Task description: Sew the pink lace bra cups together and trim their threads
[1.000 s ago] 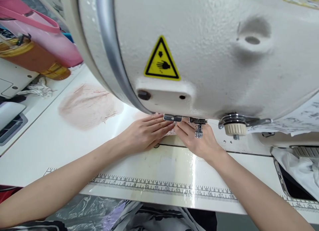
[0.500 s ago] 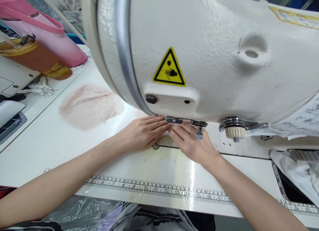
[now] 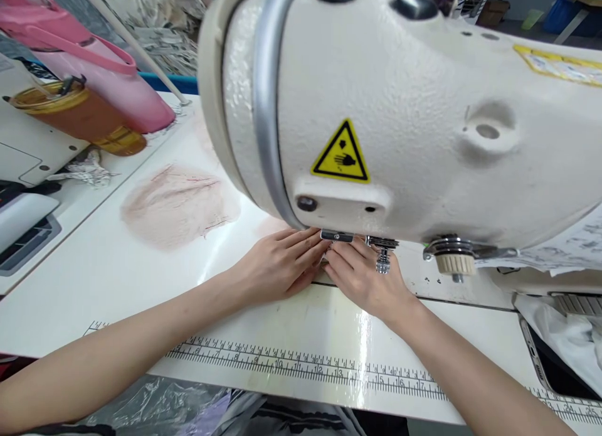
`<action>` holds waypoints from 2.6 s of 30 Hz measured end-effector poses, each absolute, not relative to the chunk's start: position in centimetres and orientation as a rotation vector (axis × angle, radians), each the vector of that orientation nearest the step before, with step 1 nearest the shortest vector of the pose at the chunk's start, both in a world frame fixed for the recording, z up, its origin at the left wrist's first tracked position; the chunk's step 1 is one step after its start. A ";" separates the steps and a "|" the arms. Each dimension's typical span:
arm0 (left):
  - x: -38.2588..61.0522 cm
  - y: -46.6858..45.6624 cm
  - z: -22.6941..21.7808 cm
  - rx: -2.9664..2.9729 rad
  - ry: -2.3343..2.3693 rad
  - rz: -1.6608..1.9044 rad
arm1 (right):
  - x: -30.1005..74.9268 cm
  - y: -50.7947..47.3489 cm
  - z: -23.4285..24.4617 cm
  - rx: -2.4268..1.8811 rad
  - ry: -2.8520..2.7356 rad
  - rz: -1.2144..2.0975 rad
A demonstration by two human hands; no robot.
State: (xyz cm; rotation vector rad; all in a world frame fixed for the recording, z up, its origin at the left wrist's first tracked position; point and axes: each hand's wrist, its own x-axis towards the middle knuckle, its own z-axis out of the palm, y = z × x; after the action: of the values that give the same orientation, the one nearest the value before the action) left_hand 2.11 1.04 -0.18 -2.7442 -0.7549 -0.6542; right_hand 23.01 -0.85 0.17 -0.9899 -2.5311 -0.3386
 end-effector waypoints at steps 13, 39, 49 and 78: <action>2.6 0.3 -0.2 -2.699 -0.841 -0.636 | 23.4 -0.8 0.0 -0.967 -2.550 -0.315; 3.7 -0.2 -0.1 -2.608 -0.908 -0.584 | 25.0 -0.1 -0.3 -0.971 -2.528 -0.228; 3.8 0.0 -0.2 -2.573 -0.923 -0.579 | 24.0 -0.4 0.5 -1.176 -2.298 0.048; 2.7 0.9 0.6 -2.663 -0.895 -0.643 | 24.3 -0.3 -0.8 -1.033 -2.497 -0.142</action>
State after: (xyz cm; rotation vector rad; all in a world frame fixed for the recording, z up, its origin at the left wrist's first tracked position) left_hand 2.68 0.87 0.60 -2.6629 -0.8946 -0.6432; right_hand 24.30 -0.28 -0.80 -1.0334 -2.4975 -0.1416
